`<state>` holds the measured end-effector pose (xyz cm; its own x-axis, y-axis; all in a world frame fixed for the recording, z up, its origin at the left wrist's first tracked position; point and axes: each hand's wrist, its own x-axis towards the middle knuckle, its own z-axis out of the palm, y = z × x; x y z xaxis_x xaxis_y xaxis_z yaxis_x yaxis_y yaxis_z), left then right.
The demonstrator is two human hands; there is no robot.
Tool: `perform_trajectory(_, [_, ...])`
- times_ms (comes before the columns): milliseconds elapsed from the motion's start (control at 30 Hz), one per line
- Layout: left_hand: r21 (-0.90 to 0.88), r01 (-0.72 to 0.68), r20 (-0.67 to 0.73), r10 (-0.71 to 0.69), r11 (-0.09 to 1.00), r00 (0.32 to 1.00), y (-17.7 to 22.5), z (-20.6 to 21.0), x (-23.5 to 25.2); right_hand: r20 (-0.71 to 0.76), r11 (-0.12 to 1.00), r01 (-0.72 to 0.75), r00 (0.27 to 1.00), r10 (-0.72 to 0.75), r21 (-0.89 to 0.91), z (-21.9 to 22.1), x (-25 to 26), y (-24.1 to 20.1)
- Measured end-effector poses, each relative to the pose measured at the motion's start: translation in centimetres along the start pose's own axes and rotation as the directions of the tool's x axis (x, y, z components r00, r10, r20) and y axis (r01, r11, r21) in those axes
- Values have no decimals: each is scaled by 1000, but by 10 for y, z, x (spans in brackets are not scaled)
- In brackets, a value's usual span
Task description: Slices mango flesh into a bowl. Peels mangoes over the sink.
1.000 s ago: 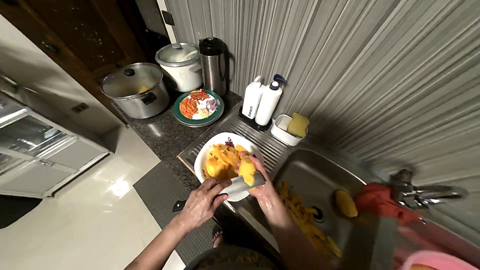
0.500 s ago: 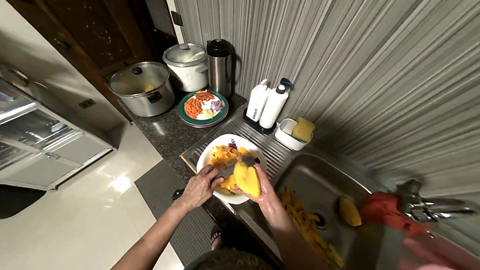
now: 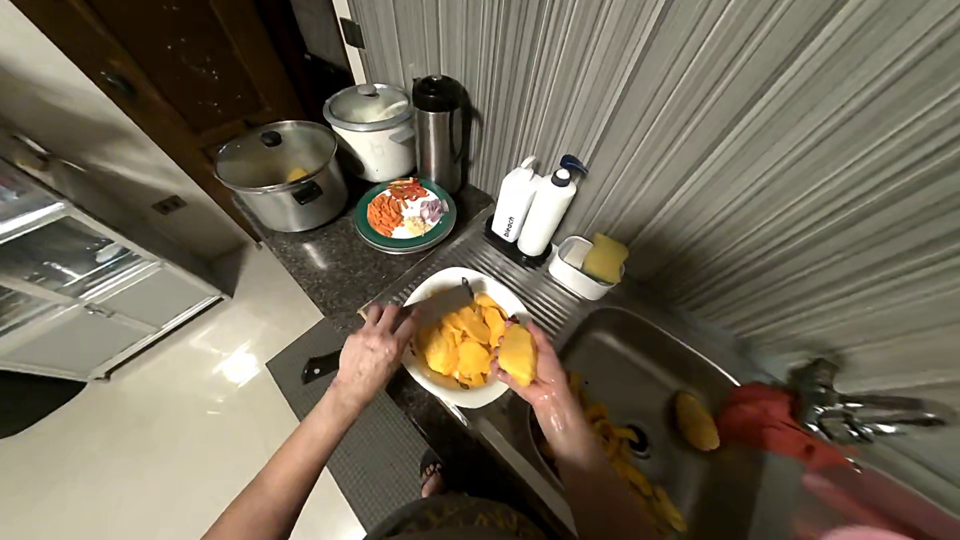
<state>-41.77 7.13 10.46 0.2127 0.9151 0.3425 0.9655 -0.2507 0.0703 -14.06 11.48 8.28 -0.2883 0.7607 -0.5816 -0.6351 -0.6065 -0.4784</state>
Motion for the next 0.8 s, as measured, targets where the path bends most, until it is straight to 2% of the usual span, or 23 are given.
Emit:
perform_trajectory(67, [-362, 61, 124, -16, 930, 992, 14, -4, -10, 38, 1000, -5, 999, 4, 24, 3, 3, 2])
perform_trajectory(133, [-688, 99, 204, 60, 719, 977, 37, -4, -25, 81, 997, 47, 995, -52, 69, 8, 3, 4])
perform_trajectory(167, [-758, 97, 218, 110, 645, 970, 47, -2, -33, 130, 993, 85, 987, -95, 81, 8, 5, 5])
perform_trajectory(233, [-767, 41, 199, 177, 640, 964, 59, 5, -47, 170, 989, 148, 975, -146, 0, 8, 3, 4])
perform_trajectory(333, [-718, -17, 162, 190, 696, 968, 63, 11, -56, 150, 991, 127, 981, -119, -39, 15, -1, 0])
perform_trajectory(500, [-682, -30, 157, 186, 731, 970, 62, 8, -58, 162, 994, 110, 981, -108, 2, 17, 1, -1])
perform_trajectory(800, [-624, -67, 136, 193, 778, 972, 58, 6, -56, 174, 984, 154, 975, -138, -86, 17, -3, 6])
